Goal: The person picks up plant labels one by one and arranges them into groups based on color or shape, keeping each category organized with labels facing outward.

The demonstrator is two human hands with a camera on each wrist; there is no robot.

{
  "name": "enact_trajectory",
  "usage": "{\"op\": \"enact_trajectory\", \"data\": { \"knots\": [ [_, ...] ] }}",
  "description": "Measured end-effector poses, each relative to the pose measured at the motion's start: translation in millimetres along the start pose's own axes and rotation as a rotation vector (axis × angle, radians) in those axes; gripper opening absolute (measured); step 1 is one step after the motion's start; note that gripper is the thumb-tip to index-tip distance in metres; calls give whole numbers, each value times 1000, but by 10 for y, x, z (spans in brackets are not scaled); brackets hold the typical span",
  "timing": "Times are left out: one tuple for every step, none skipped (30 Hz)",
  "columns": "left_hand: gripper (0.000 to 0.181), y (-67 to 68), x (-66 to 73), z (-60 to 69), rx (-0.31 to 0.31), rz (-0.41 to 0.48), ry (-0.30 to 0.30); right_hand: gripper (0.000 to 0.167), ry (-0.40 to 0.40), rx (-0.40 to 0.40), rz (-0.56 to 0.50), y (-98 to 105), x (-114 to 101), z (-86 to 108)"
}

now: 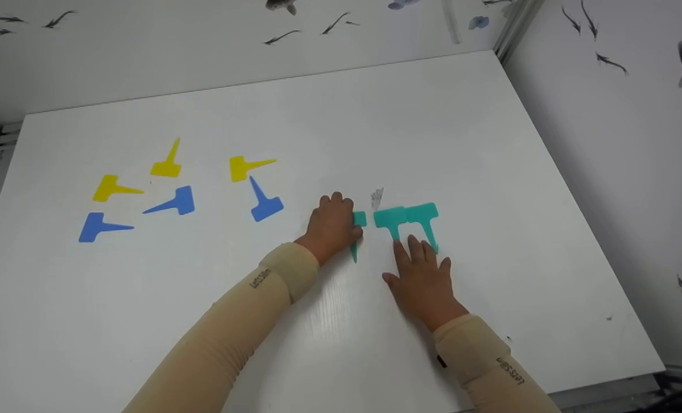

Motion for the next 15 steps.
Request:
{"op": "enact_trajectory", "data": {
  "knots": [
    [35,0,0,-2,1,7,3,67,1,1,1,-1,1,0],
    [36,1,0,-3,0,12,5,66,3,5,3,-2,3,-1],
    [36,3,1,-3,0,18,6,66,5,7,5,-4,6,-1],
    [36,3,4,-3,0,19,7,66,7,9,6,-5,7,-2],
    [37,5,8,-3,1,18,6,66,8,12,8,-4,8,-2],
    [37,6,13,-4,1,19,7,66,6,14,7,-3,9,-2],
    [37,7,19,-3,2,20,6,66,6,16,7,-2,10,-2],
    [36,9,25,-2,4,17,3,66,5,16,5,-3,10,-2],
    [36,9,30,0,6,15,-2,66,4,17,2,0,8,-1],
    [35,7,34,0,10,9,-7,66,7,20,3,5,5,-1],
    [35,6,37,1,13,9,-10,65,9,23,5,10,0,0],
    [34,7,39,4,17,8,-12,65,10,26,3,15,-4,3],
    [35,8,39,6,22,8,-14,65,14,28,5,18,-7,3],
    [35,8,36,7,27,10,-15,65,15,28,4,22,-10,4],
    [35,9,33,8,31,13,-13,65,15,28,4,27,-11,5]
  ]
}}
Point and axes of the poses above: each hand's wrist, its own z-axis away from the middle knuckle, its own y-axis out of the back of the hand, x = y × z, the point moved 4 cm from there along -z, towards the middle knuckle, and after that the axes turned 13 degrees about -z, right-handed, at the moved point
